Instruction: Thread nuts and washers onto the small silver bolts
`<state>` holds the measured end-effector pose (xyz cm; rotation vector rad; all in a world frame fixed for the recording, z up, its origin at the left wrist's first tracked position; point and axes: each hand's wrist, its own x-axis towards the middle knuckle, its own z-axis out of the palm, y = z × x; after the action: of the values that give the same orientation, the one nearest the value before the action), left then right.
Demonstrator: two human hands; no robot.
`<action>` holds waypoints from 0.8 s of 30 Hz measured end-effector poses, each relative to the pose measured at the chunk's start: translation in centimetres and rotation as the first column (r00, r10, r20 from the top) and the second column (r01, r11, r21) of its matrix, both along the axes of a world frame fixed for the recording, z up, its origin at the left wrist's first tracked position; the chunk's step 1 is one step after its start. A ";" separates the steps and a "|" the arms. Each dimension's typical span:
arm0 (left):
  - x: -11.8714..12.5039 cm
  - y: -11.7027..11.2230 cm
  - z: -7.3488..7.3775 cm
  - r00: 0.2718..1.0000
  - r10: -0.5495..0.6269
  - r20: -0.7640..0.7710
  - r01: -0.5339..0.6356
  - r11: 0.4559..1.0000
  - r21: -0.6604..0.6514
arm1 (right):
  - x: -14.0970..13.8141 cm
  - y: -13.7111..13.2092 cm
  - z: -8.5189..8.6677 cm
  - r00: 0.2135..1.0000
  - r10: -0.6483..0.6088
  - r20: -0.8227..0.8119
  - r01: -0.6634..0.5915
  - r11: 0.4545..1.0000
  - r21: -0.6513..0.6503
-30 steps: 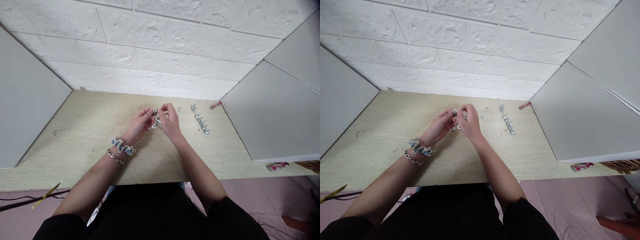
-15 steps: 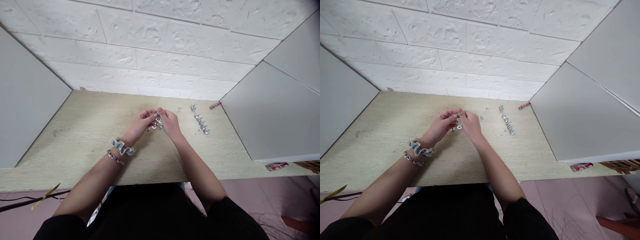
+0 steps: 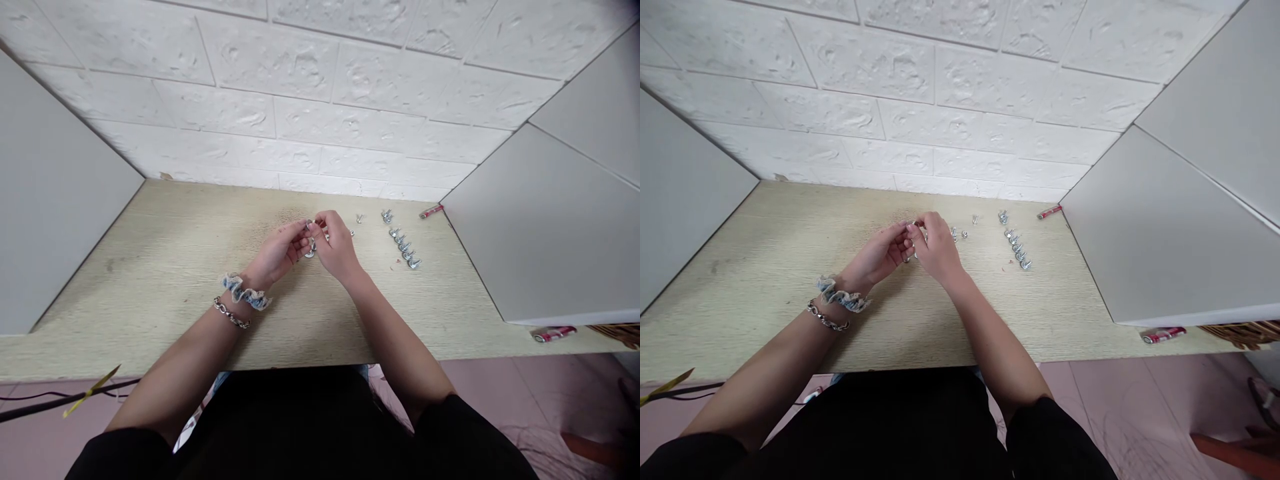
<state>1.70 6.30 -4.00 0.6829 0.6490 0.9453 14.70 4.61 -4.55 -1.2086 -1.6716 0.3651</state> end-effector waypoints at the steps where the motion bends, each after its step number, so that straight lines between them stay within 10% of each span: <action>1: 0.0 0.0 0.0 1.000 0.008 0.011 -0.008 1.000 -0.016 | 0.0 0.0 0.0 1.000 0.018 -0.004 -0.017 1.000 0.015; 13: -0.1 0.0 -0.1 0.988 -0.039 0.148 0.036 0.999 0.022 | -0.5 -0.7 0.9 0.975 -0.015 -0.223 0.033 0.996 0.078; 24: 0.0 -0.1 0.1 0.999 -0.022 0.029 0.019 0.993 0.117 | -0.3 -0.9 1.2 0.957 -0.112 -0.267 0.013 0.937 -0.348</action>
<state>1.71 6.23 -3.90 0.7764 0.5617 0.9784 14.43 3.67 -3.37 -1.3865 -1.3511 0.7788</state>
